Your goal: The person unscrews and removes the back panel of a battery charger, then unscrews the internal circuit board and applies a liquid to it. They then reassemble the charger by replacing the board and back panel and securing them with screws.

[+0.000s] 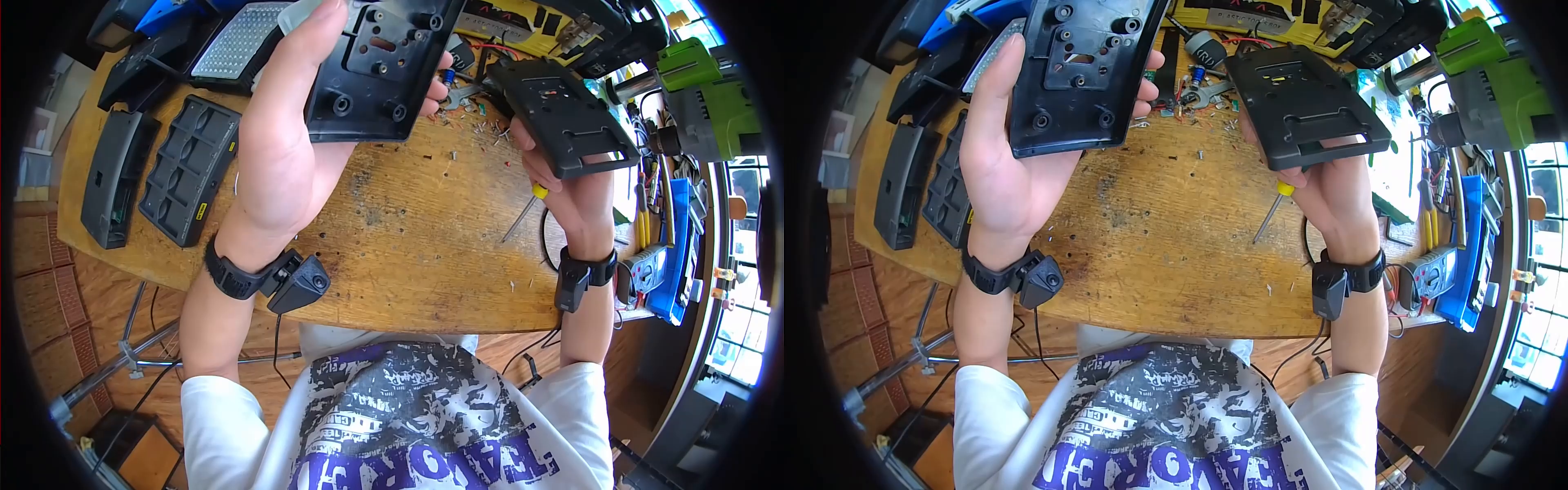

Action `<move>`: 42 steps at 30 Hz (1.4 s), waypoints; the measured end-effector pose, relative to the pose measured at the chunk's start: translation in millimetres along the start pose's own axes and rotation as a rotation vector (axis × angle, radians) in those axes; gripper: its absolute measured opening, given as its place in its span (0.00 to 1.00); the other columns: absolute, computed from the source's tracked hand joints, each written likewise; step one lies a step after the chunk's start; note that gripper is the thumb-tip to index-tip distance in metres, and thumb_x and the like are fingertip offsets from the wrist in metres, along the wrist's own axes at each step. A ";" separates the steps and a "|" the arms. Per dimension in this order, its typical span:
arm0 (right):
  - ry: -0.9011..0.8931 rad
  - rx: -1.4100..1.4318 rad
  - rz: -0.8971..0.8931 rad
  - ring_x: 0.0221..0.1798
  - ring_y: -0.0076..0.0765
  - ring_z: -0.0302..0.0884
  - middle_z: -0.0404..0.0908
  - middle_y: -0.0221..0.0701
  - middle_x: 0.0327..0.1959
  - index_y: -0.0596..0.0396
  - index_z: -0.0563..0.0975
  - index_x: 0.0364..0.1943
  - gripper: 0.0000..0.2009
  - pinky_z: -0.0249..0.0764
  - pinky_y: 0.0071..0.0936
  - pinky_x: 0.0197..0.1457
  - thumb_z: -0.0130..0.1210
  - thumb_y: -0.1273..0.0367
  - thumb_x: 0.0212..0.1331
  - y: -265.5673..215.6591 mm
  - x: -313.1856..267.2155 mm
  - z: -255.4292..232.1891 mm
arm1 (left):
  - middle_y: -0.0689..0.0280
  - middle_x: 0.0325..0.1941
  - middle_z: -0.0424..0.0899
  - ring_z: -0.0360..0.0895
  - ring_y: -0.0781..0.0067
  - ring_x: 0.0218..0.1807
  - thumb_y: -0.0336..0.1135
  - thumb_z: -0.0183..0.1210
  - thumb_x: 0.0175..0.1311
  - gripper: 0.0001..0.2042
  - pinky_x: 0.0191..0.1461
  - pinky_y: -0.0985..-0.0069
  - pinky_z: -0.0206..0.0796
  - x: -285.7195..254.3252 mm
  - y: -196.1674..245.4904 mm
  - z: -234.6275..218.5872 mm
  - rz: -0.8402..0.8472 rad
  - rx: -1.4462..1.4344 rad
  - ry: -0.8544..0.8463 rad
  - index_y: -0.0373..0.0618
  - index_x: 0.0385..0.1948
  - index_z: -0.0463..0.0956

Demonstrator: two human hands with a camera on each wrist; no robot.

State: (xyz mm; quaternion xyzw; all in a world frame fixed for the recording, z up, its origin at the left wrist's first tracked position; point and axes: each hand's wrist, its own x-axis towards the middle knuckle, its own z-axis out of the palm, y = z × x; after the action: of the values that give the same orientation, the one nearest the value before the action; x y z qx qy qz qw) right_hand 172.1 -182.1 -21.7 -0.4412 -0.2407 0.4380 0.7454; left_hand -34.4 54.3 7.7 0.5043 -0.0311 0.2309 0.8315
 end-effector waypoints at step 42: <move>-0.058 -1.112 -0.283 0.43 0.18 0.84 0.90 0.30 0.41 0.63 0.85 0.44 0.04 0.80 0.21 0.49 0.65 0.81 0.68 -12.3 -13.4 86.6 | 0.59 0.68 0.82 0.80 0.67 0.69 0.49 0.76 0.64 0.46 0.77 0.66 0.69 -20.0 -11.0 38.1 -0.261 0.304 -0.060 0.34 0.79 0.62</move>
State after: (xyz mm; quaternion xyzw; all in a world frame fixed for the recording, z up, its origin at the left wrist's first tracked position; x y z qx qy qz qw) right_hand 106.2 -157.8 32.2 -0.7181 -0.5120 0.1533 0.4458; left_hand -40.8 10.5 11.6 0.6305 0.0450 0.1078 0.7673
